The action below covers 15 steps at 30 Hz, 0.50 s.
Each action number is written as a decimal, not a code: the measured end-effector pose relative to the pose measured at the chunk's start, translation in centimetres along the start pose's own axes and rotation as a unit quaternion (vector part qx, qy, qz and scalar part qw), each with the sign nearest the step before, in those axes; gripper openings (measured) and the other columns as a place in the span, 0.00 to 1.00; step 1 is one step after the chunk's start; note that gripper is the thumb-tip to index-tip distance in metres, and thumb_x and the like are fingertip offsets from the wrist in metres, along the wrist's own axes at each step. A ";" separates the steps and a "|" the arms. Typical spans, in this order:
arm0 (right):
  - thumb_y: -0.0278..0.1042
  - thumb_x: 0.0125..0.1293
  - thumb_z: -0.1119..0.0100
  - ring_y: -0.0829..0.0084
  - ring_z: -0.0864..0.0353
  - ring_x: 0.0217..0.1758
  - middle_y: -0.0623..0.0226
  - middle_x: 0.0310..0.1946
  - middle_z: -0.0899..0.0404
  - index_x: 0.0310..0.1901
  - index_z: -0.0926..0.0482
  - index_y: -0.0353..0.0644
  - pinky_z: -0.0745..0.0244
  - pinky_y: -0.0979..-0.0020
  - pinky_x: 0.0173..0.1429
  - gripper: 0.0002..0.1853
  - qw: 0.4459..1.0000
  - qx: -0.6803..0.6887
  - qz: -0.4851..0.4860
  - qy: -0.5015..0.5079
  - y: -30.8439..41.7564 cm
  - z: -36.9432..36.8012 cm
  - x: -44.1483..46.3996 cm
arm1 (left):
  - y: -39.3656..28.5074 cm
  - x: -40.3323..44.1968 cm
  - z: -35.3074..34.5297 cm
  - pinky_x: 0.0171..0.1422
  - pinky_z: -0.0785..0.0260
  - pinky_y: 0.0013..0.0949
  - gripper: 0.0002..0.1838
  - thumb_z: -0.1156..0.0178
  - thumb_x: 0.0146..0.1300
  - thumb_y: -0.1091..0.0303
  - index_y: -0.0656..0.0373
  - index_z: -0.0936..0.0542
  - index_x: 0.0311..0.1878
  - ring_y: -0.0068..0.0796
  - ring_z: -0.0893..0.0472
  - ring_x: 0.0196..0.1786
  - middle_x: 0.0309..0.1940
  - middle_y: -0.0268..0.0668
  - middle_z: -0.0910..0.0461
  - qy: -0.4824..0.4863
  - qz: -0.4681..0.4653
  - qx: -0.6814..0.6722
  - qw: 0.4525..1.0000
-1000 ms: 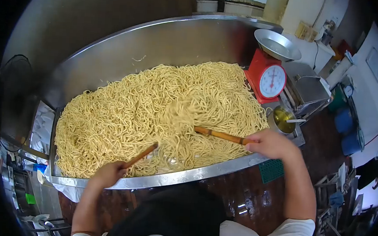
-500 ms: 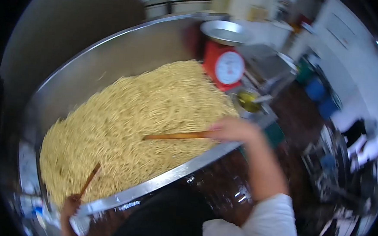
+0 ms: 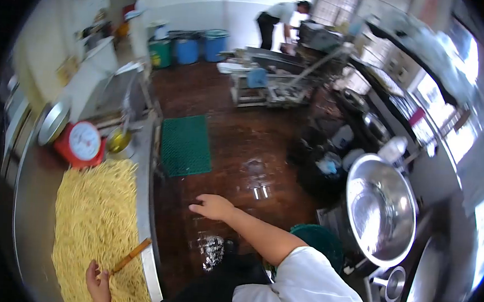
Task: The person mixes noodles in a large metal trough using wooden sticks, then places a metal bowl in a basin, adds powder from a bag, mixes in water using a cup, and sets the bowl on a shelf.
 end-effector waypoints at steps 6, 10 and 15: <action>0.59 0.62 0.40 0.56 0.18 0.50 0.51 0.47 0.17 0.50 0.19 0.34 0.25 0.62 0.56 0.31 0.960 0.112 -0.175 -0.189 -16.6 8.0 -14.1 | -18.4 6.3 -15.2 0.43 0.26 0.36 0.24 0.33 0.58 0.66 0.61 0.22 0.58 0.33 0.19 0.38 0.40 0.42 0.17 0.213 -0.202 -0.102 0.951; 0.52 0.61 0.35 0.71 0.18 0.32 0.60 0.35 0.16 0.46 0.16 0.36 0.22 0.68 0.40 0.25 0.859 0.293 -0.341 -0.245 -27.4 5.4 -24.1 | -30.1 4.3 -25.1 0.49 0.24 0.36 0.27 0.30 0.55 0.62 0.61 0.22 0.57 0.36 0.17 0.41 0.42 0.44 0.16 0.423 -0.330 0.012 0.844; 0.52 0.61 0.36 0.68 0.17 0.33 0.62 0.34 0.16 0.46 0.16 0.37 0.22 0.67 0.42 0.24 0.804 0.344 -0.425 -0.236 -31.4 3.4 -28.6 | -39.6 1.3 -33.5 0.50 0.24 0.36 0.27 0.31 0.56 0.59 0.62 0.22 0.57 0.36 0.16 0.42 0.42 0.45 0.16 0.503 -0.393 0.017 0.770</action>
Point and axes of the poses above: each hand's wrist, its own x-axis towards the middle knuckle, its own z-axis out of the back of the hand, y = z × x, the point moved 6 cm from there along x, towards the middle knuckle
